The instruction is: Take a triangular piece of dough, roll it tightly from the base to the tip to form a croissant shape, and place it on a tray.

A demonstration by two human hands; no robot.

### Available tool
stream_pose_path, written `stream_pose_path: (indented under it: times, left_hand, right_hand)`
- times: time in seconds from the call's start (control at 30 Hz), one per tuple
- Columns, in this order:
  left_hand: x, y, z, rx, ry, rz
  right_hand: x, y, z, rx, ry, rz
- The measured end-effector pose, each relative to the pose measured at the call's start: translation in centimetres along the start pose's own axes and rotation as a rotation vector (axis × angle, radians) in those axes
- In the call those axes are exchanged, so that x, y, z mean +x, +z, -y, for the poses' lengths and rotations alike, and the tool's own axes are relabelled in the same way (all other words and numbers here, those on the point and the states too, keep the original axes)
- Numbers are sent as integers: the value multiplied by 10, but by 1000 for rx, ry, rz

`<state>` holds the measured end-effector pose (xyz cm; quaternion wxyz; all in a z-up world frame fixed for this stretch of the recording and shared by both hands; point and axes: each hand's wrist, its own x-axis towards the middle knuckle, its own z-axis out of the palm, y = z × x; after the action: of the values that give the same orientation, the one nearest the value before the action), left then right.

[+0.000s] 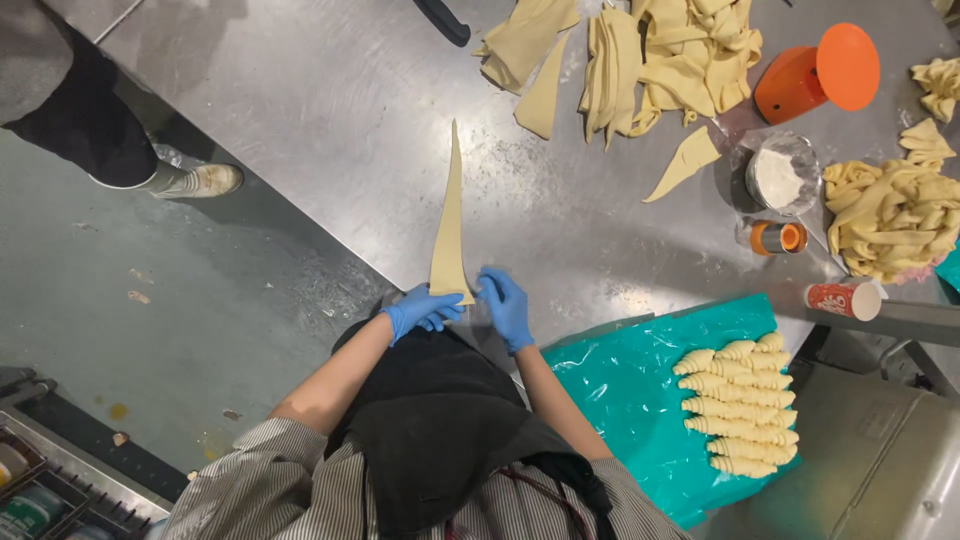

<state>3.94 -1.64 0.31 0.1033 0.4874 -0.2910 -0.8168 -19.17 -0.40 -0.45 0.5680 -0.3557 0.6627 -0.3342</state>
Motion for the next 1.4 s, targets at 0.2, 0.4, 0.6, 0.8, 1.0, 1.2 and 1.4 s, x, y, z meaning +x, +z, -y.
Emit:
stream_pose_path:
  times: [0.2, 0.4, 0.6, 0.8, 1.0, 1.2, 1.4]
  left_hand:
    - [-19, -9, 32, 441, -160, -89]
    - [-70, -13, 26, 986, 774, -607]
    - [-73, -10, -2, 1065, 961, -538]
    - [-60, -10, 3, 1112, 988, -588]
    - [-56, -3, -4, 1035, 903, -667]
    - [-54, -8, 0, 1032, 1004, -633]
    - [-49, -13, 0, 959, 1017, -655]
  right_hand:
    - [-62, 19, 64, -682, -932, 237]
    - [-57, 28, 41, -734, -940, 108]
    - [-53, 34, 43, -709, -874, 84]
    - [-46, 41, 44, -747, -881, 39]
    - [-46, 53, 33, -710, -802, -44]
    - [-37, 52, 38, -648, -857, -15]
    - [-43, 45, 44, -743, -860, -33]
